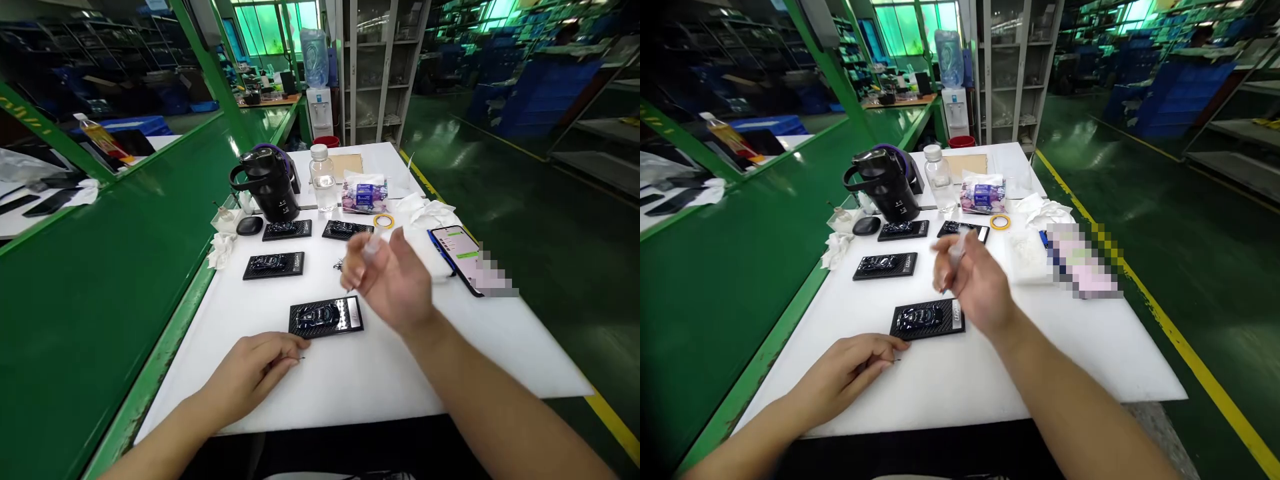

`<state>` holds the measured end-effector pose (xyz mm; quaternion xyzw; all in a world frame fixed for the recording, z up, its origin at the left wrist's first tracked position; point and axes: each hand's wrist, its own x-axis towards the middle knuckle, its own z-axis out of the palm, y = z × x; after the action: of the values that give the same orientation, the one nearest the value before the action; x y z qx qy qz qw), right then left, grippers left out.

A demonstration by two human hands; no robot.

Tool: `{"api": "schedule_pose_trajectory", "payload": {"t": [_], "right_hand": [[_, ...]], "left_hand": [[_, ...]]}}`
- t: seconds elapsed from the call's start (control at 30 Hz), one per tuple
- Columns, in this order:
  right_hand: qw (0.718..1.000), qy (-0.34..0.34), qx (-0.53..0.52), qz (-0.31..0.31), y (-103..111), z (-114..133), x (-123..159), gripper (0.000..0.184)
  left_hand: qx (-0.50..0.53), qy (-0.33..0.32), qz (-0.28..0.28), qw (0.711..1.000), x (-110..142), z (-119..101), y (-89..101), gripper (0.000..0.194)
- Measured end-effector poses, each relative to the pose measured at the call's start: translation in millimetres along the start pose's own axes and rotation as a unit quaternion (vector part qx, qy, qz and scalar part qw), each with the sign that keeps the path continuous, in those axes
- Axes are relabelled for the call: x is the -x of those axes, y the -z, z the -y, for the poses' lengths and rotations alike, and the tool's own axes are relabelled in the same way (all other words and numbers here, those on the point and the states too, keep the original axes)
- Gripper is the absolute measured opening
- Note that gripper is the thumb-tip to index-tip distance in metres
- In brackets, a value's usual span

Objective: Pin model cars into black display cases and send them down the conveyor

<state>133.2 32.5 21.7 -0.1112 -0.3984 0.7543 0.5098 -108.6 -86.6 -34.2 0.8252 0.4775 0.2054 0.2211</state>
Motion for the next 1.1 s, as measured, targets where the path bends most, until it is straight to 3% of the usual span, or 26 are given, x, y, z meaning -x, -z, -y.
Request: {"api": "schedule_pose_trajectory", "payload": {"t": [0.07, 0.17, 0.4, 1.1], "right_hand": [[0.999, -0.011, -0.030, 0.015, -9.1, -22.9, 4.6, 0.059], [0.999, -0.020, -0.026, 0.011, -6.2, -39.1, 8.0, 0.067], [0.999, -0.050, -0.007, -0.008, 3.1, -36.9, 6.6, 0.062], [0.997, -0.061, 0.021, 0.033, 6.9, -44.9, 5.3, 0.060]], "left_hand": [[-0.008, -0.018, -0.009, 1.000, 1.4, 1.2, -2.9, 0.007], [-0.005, -0.041, -0.013, 0.999, 1.0, 2.0, -4.9, 0.008], [0.021, -0.050, -0.022, 0.998, -3.0, 2.3, -2.9, 0.008], [0.043, -0.047, -0.021, 0.998, -5.2, 1.9, -1.9, 0.009]]}}
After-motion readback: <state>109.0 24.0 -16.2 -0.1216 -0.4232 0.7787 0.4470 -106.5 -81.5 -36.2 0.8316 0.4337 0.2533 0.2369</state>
